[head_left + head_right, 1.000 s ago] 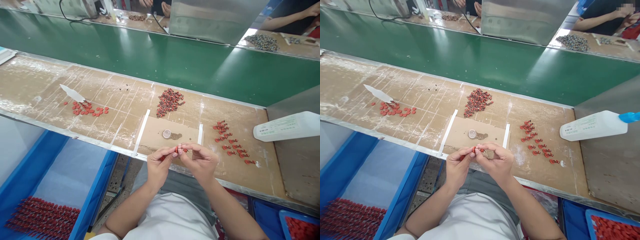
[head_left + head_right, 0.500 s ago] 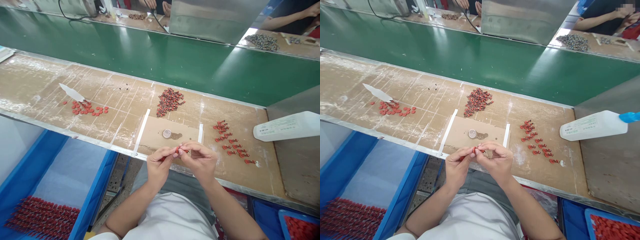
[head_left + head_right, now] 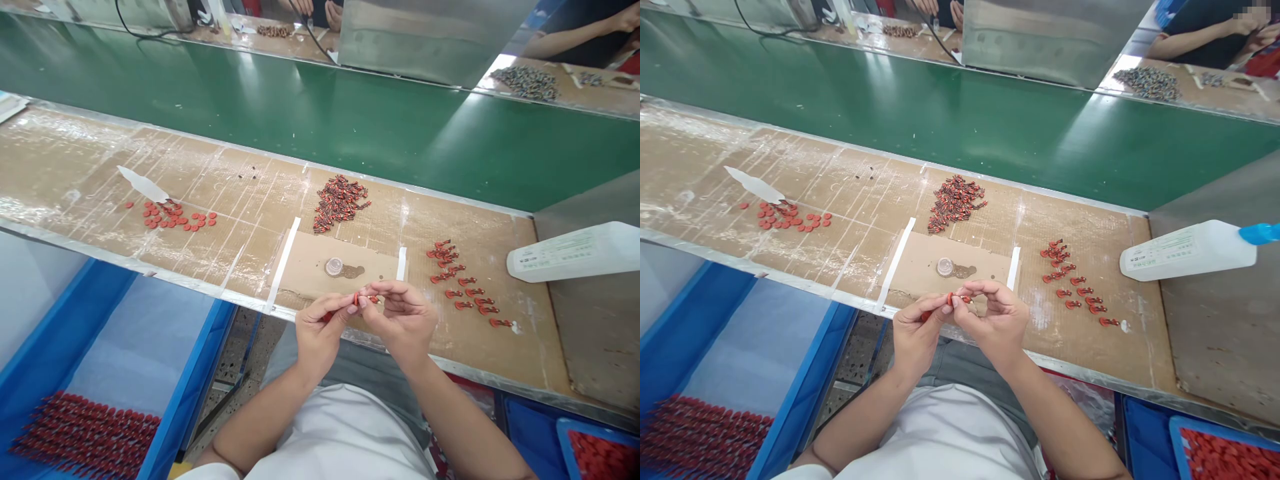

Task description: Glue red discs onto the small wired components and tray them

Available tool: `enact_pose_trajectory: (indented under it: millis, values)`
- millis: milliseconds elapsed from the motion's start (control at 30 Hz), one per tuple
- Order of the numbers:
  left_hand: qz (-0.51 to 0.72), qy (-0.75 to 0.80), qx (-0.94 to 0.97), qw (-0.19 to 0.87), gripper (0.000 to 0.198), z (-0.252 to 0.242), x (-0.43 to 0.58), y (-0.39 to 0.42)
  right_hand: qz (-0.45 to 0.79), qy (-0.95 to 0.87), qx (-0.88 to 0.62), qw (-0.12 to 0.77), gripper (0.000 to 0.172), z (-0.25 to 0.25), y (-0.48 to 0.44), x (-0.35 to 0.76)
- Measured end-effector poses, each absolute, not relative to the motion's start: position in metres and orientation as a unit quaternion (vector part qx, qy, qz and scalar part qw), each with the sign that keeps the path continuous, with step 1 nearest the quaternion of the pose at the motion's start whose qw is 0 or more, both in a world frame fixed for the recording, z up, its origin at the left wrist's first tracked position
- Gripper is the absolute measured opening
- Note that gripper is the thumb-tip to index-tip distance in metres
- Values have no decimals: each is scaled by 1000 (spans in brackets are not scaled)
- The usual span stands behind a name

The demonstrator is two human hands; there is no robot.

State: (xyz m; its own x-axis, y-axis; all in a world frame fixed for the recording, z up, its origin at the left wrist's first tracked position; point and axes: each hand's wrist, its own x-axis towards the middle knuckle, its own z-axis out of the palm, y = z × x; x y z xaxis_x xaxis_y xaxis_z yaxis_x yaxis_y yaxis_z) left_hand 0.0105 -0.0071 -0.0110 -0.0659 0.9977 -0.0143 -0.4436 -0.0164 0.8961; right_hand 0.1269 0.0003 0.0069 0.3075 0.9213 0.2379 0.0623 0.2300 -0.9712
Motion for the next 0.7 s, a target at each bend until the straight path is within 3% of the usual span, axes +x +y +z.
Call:
enact_pose_trajectory:
  millis: [367,533,700]
  values:
    - [611,397,394,559,15,-6,2,-3,397,-450,-516,612,21,5,-1,129]
    - [594,383,291,645,15,-12,11,-3,370,-466,-552,584,24,3,1,134]
    - [590,364,205,691,14,-13,19,-2,358,-481,-571,561,16,2,0,136]
